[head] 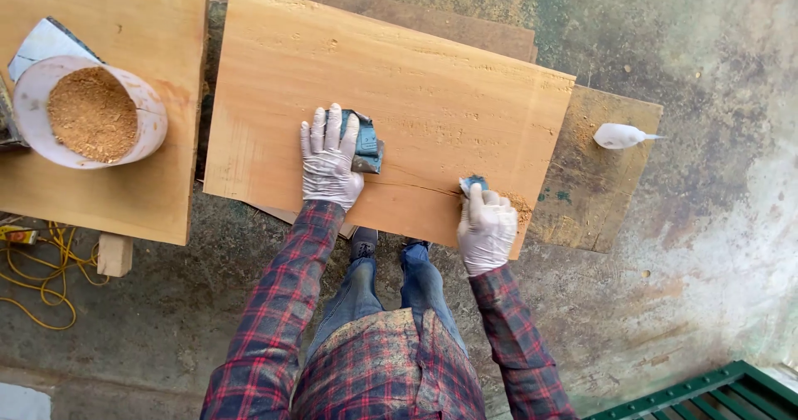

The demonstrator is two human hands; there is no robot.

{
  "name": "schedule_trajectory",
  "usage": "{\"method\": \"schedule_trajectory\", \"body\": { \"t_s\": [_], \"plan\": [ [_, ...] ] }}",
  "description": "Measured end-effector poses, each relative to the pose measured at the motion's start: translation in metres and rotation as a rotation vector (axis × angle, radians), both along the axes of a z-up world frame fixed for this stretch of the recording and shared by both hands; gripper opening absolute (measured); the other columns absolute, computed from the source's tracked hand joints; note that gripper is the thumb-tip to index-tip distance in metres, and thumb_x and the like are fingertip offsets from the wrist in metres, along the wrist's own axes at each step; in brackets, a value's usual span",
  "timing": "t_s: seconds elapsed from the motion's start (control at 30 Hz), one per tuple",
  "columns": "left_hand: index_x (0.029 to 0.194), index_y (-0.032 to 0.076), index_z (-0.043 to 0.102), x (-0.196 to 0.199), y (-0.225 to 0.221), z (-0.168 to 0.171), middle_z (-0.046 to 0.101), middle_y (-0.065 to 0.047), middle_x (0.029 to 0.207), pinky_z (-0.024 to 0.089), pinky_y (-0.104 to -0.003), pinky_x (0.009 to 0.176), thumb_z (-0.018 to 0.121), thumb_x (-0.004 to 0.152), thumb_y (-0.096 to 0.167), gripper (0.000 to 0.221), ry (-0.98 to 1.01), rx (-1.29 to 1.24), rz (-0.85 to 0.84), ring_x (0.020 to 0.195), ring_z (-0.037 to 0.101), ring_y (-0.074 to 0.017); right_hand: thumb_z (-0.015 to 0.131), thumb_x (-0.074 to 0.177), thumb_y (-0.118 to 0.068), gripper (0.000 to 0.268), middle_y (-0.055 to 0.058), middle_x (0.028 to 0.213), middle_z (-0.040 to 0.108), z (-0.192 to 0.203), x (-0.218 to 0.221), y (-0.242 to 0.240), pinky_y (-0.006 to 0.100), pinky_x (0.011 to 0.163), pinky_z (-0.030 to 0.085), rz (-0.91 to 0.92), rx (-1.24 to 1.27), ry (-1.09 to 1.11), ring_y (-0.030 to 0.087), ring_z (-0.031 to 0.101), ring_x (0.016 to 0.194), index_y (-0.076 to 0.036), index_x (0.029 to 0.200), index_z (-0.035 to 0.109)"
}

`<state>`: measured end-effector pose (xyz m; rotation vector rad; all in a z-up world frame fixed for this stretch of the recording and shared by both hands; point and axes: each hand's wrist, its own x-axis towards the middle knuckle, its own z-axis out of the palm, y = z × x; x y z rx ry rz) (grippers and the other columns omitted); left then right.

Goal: The person fills a crack in a wooden board with sawdust, squeezes liquid from a plastic bottle onto the filled crack, and presses and sands the area with sanding blocks by hand. They continue sanding the board surface and working the sawdust-and-liquid mixture into the crack throughout the clip.

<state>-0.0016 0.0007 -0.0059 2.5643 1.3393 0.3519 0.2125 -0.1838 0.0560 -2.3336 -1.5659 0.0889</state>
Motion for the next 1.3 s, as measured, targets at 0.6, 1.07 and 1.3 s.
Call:
{"method": "schedule_trajectory", "body": {
  "t_s": [0.6, 1.07, 1.3],
  "plan": [
    [0.149, 0.011, 0.052, -0.089, 0.008, -0.003, 0.042, -0.020, 0.160, 0.013, -0.064, 0.122, 0.077, 0.072, 0.016, 0.081, 0.004, 0.046, 0.011, 0.149, 0.034, -0.0428, 0.066, 0.096, -0.003, 0.031, 0.016, 0.093, 0.069, -0.014, -0.052, 0.022, 0.044, 0.071, 0.049, 0.123, 0.119, 0.088, 0.031, 0.063, 0.082, 0.001, 0.126, 0.067],
    [0.112, 0.000, 0.068, -0.121, -0.143, -0.021, 0.074, -0.011, 0.108, 0.060, -0.034, 0.079, 0.064, 0.098, 0.023, 0.028, -1.091, -0.640, 1.213, 0.092, 0.071, -0.0192, 0.069, 0.094, -0.008, 0.034, 0.012, 0.093, 0.068, 0.007, -0.063, 0.038, 0.042, 0.066, 0.047, 0.278, 0.101, 0.056, 0.027, 0.061, 0.076, -0.002, 0.127, 0.069],
    [0.111, 0.002, 0.064, -0.081, -0.134, 0.007, 0.074, -0.008, 0.107, 0.057, -0.036, 0.089, 0.069, 0.092, 0.018, 0.026, -1.467, -1.204, 1.454, 0.096, 0.070, -0.0199, 0.067, 0.098, -0.005, 0.035, 0.011, 0.087, 0.063, -0.031, -0.077, 0.025, 0.041, 0.064, 0.046, 0.199, 0.039, 0.064, 0.026, 0.059, 0.075, 0.000, 0.133, 0.064]
  ]
}}
